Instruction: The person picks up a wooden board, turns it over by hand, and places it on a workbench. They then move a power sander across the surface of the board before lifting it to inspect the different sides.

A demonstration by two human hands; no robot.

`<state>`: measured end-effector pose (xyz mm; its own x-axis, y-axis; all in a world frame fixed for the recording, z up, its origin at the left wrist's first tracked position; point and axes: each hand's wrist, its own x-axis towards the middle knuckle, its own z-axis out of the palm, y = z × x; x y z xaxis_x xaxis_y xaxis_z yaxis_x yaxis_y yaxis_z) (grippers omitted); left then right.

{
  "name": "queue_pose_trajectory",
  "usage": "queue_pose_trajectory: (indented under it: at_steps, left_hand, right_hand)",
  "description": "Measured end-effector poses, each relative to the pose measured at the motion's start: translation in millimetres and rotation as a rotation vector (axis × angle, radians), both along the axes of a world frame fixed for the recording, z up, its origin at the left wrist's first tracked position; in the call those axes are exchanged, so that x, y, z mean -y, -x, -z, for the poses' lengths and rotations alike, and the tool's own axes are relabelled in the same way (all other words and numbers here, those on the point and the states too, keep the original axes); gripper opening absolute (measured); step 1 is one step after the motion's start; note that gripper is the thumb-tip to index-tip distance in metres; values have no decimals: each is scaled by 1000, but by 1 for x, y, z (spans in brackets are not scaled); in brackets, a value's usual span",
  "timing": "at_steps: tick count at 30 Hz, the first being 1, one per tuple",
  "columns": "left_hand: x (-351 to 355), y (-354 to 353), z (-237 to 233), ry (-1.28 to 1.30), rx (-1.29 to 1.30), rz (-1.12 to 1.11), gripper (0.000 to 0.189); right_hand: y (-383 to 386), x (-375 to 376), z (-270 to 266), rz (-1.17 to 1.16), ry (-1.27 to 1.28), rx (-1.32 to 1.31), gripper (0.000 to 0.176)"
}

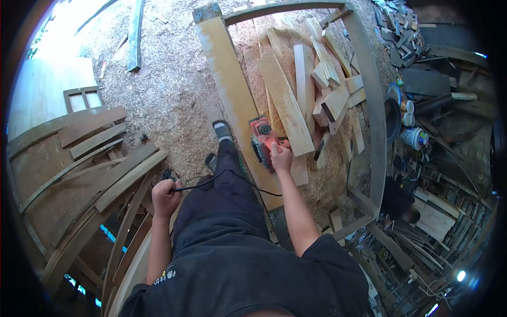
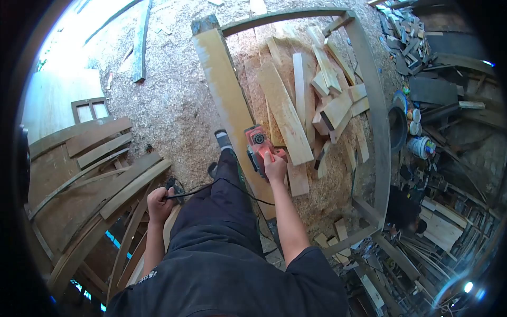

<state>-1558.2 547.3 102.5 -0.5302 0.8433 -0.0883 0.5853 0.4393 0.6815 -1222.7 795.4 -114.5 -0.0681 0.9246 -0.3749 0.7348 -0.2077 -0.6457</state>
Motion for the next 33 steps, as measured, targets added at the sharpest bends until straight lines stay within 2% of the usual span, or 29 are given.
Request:
queue_pose_trajectory:
  at_steps: [5,7,10,16,25,28,33]
  left_hand:
    - [-48,33,-10,-17,-11,-41,46]
    - [-62,43,-17,-13,3,-75,46]
    - [-76,62,-26,-11,-17,-103,45]
    - [-98,107,-17,19,11,-122,45]
    - [-167,193,0,3,38,-86,43]
    - [-188,226,5,9,43,-78,43]
    - [-219,273,13,22,57,-110,44]
  right_hand:
    - [60,-38,-13,-40,-46,53,54]
    - [72,-44,-3,-29,-75,62,53]
    - [97,-58,6,40,9,9,53]
    - [137,-92,9,76,59,-11,52]
    - [205,-155,1,50,59,-102,52]
    - [233,-181,-11,16,189,25,54]
    - [277,-211,-8,41,171,-14,51]
